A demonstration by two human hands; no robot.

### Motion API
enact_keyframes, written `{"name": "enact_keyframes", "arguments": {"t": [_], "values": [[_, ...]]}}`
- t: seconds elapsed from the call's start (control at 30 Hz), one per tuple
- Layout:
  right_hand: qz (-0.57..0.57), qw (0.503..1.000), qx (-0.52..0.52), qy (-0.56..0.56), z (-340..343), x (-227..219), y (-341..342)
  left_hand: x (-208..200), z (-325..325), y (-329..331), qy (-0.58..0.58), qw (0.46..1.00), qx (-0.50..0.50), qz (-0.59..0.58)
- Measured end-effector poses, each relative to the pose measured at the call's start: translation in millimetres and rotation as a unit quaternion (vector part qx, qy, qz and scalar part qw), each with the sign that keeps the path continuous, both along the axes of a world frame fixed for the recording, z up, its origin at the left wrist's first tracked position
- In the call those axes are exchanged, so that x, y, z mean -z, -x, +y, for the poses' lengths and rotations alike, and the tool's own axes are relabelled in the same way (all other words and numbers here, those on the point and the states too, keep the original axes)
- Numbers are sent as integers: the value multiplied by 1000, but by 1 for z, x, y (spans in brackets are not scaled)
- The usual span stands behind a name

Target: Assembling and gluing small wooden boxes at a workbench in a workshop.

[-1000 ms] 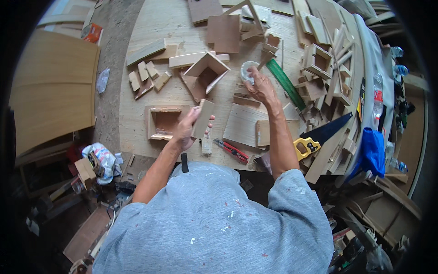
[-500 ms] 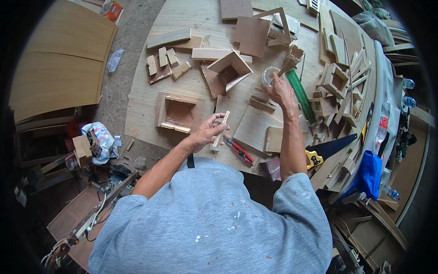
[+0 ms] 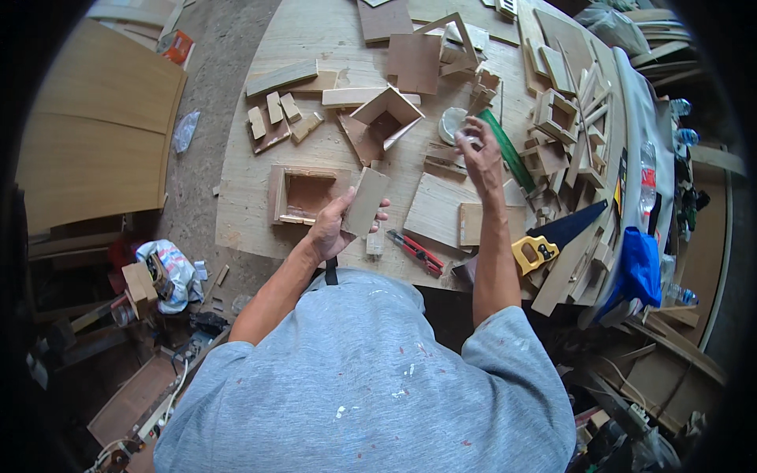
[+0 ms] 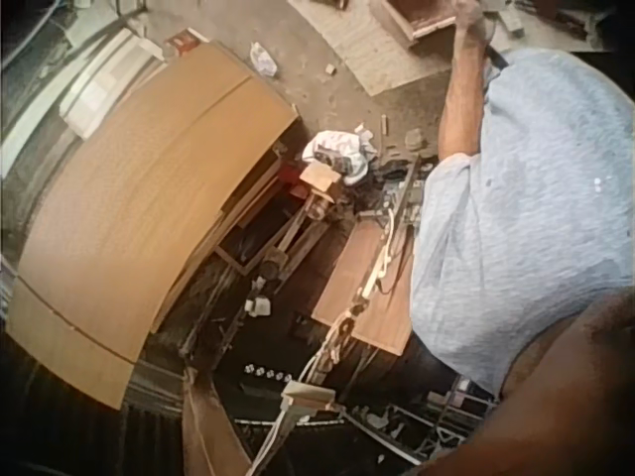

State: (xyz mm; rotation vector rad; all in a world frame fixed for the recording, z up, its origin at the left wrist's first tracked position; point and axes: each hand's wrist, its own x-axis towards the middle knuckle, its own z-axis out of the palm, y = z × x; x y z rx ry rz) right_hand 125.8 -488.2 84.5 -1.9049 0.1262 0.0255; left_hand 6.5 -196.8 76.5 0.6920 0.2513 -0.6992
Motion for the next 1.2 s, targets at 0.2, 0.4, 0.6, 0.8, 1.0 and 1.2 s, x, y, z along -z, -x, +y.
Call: {"name": "enact_keyframes", "arguments": {"t": [0.2,0.4,0.6,0.8,1.0,1.2], "values": [[37,932,17,-360,69,-18,105,5,6,7,-6,999,3,-36],[-75,929,72,-355,110,-18,142,0,6,21,-64,996,6,-57],[-76,948,64,-301,138,-22,149,6,8,37,-100,986,72,-112],[-87,954,27,-286,151,-13,157,-7,36,39,-119,979,29,-162],[-132,989,-61,-20,162,-22,165,-21,58,31,-397,886,-23,-240],[-136,984,-93,-72,173,-14,166,-23,60,30,-408,866,-32,-288]]}}
